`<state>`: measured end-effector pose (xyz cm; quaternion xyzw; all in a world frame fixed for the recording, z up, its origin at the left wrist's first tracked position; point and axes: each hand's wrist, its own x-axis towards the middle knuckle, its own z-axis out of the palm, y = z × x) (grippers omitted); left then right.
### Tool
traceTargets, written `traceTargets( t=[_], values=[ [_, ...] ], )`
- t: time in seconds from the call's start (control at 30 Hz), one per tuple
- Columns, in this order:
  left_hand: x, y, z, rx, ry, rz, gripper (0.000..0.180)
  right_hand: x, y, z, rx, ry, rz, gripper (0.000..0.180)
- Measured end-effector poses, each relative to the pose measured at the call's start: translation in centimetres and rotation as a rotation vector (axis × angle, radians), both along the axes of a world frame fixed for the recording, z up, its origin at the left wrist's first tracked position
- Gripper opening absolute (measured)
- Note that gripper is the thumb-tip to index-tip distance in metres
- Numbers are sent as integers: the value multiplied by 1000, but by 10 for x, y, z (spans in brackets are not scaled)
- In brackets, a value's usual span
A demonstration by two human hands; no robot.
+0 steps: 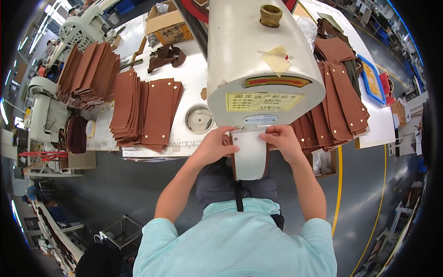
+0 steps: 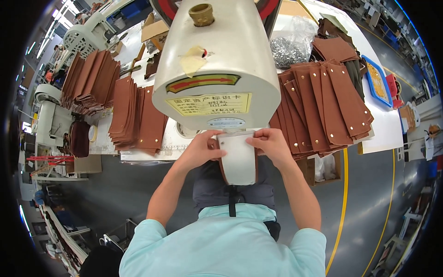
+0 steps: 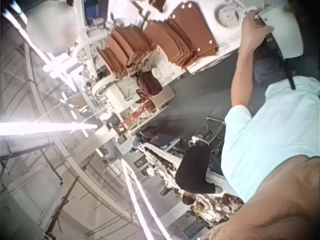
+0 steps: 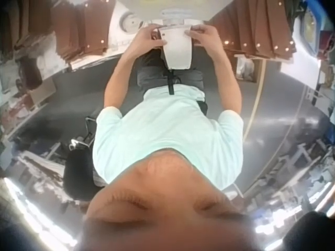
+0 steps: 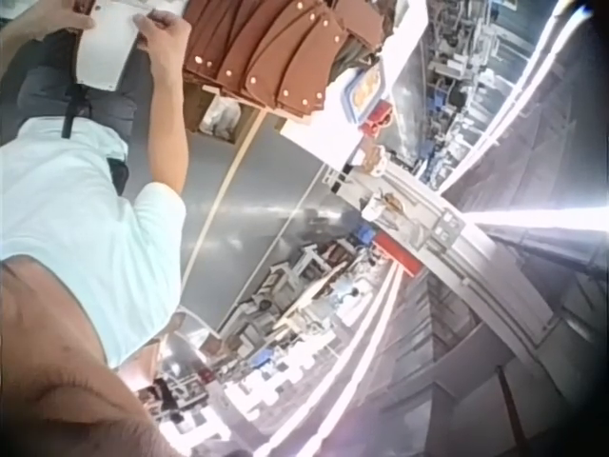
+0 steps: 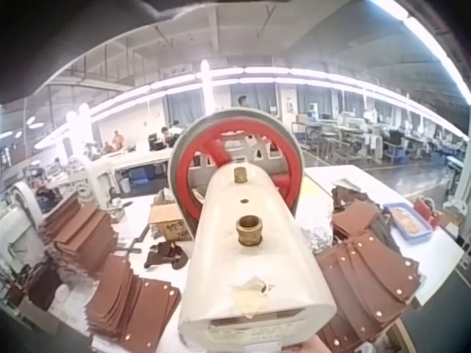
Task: Operating an industrial machine to align and process leather and plastic components.
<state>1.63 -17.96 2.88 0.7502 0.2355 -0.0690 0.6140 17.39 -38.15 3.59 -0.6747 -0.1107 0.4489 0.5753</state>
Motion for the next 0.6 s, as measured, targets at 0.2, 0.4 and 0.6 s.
traceTargets(
  t=[0.2,0.4,0.6],
  values=[
    [3,9,12,128,-36,-73,31,0,39,-20,132,-212,-28,29],
    [22,3,-12,104,-239,80,32,2,49,-21,-4,-557,70,40],
    [32,0,-6,151,-189,36,39,3,46,-21,14,-714,76,40]
  ],
)
